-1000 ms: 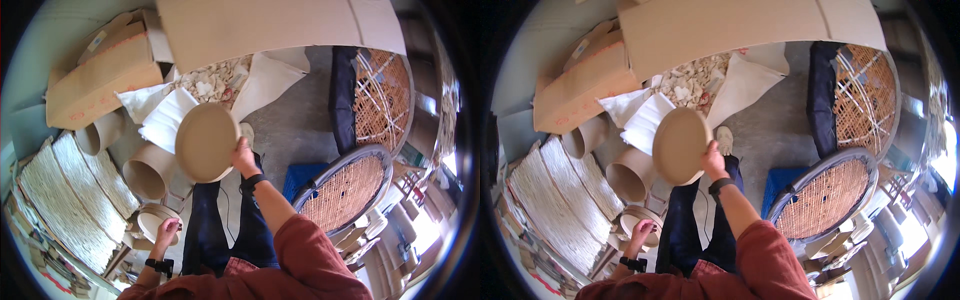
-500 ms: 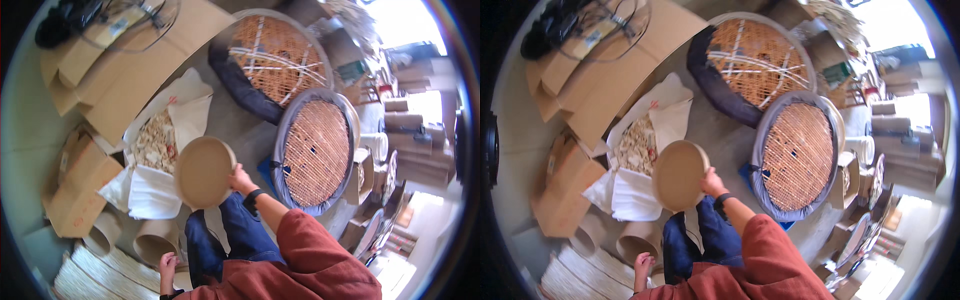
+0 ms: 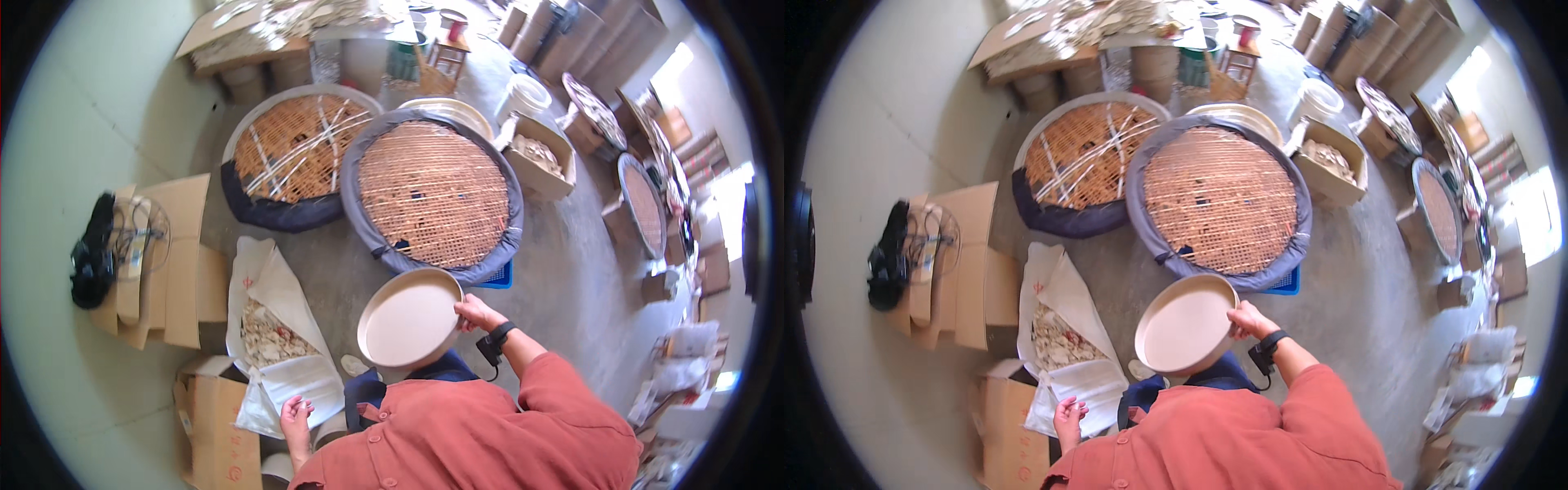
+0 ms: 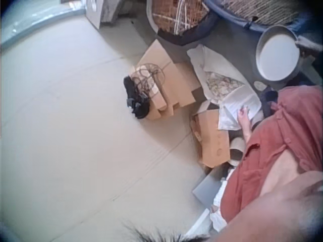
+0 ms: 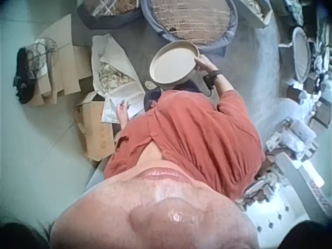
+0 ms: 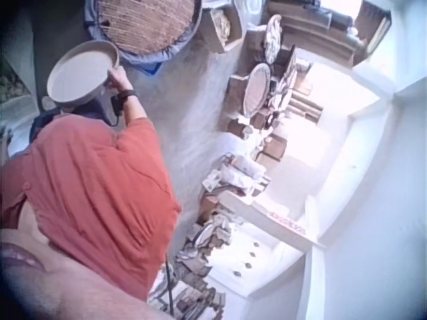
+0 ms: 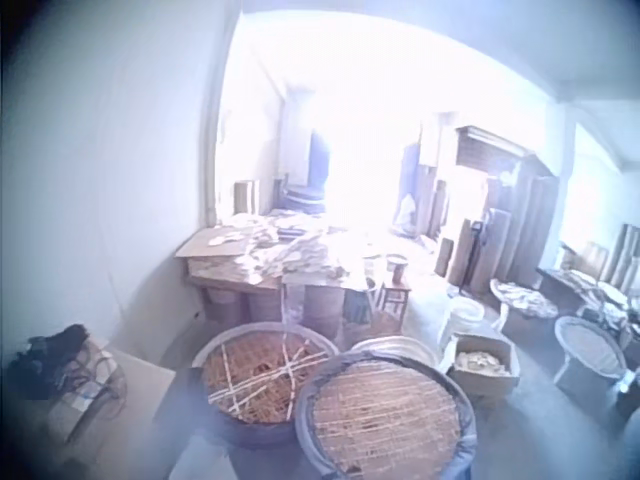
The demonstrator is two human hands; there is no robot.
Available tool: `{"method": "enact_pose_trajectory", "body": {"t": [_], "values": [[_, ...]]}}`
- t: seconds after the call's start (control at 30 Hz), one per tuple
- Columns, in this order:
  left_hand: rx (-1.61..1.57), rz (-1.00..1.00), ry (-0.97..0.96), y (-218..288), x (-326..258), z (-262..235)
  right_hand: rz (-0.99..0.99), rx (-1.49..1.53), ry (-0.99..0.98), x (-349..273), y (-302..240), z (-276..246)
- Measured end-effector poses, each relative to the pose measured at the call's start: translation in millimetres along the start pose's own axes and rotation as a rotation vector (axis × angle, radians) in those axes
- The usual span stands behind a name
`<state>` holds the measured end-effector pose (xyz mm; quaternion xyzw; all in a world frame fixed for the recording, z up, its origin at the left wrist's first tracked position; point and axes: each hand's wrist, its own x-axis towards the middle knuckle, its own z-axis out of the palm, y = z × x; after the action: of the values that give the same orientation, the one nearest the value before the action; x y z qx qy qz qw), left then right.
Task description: Moving containers, sweeping debris, and packing sliced medicinal herbs (likely Poria cocos) into large storage barrels.
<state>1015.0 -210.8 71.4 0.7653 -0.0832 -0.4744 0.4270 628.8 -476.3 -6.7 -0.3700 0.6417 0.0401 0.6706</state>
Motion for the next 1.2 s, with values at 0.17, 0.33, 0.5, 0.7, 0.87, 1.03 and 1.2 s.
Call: {"method": "enact_pose_trajectory", "body": {"t": [0.17, 0.33, 0.5, 0.7, 0.87, 1.03, 1.2], "values": [[0.103, 0.12, -0.149, 42, -37, 156, 0.053, 0.194, 0.056, -45, 105, -124], [0.249, 0.172, -0.418, 69, -83, 378, 0.087, 0.572, 0.177, -70, 237, -263], [0.329, 0.249, -0.799, 82, -137, 592, 0.1, 0.857, 0.266, -104, 332, -383], [0.302, 0.292, -1.183, 75, -178, 807, 0.069, 1.278, 0.461, -129, 416, -476], [0.197, 0.325, -1.367, 100, -242, 957, 0.016, 1.407, 0.554, -143, 454, -548], [-0.23, 0.669, -2.042, 152, -292, 1109, -0.029, 1.506, 0.504, -123, 479, -677], [-0.772, 0.729, -2.057, 174, -362, 1250, -0.058, 1.554, 0.523, -96, 489, -821]]}}
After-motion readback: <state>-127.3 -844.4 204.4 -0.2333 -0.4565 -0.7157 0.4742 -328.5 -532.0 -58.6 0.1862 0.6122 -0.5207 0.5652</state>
